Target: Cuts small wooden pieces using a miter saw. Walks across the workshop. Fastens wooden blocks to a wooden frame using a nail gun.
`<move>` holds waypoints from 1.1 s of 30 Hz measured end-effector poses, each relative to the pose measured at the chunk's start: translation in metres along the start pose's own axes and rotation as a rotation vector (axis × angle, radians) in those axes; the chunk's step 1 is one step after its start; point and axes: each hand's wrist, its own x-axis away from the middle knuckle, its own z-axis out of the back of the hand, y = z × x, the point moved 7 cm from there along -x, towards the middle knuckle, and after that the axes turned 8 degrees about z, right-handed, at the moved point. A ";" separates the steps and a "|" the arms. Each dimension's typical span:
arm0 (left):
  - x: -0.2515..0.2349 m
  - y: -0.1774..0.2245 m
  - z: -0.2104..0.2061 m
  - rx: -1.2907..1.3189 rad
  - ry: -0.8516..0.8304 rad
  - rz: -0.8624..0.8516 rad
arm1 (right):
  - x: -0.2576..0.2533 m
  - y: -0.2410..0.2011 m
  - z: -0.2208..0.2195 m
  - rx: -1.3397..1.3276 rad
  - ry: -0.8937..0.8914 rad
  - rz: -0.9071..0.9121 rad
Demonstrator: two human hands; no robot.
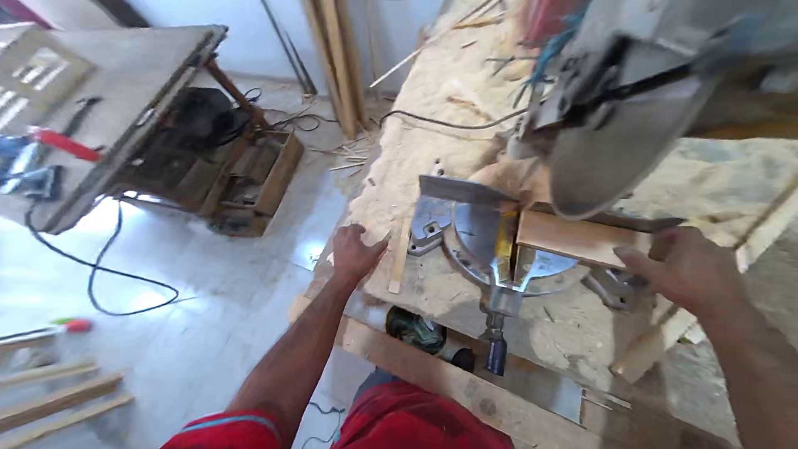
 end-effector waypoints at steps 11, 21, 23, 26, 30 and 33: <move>0.096 0.041 -0.005 0.186 -0.137 -0.239 | 0.189 -0.103 -0.067 -0.743 -0.211 -0.436; 0.105 0.152 -0.062 0.029 -0.235 -0.838 | 0.146 -0.174 0.007 -1.064 0.355 -0.348; 0.081 0.163 -0.077 -0.020 -0.171 -0.940 | 0.160 -0.171 0.106 -0.950 0.671 -0.038; 0.066 0.191 -0.089 0.026 -0.123 -1.052 | 0.159 -0.197 0.248 -0.534 0.966 0.423; 0.057 0.225 -0.101 -0.029 -0.131 -0.962 | 0.066 -0.250 0.325 0.190 0.657 0.308; 0.053 0.223 -0.104 -0.035 -0.126 -0.962 | -0.005 -0.261 0.319 0.276 0.285 0.235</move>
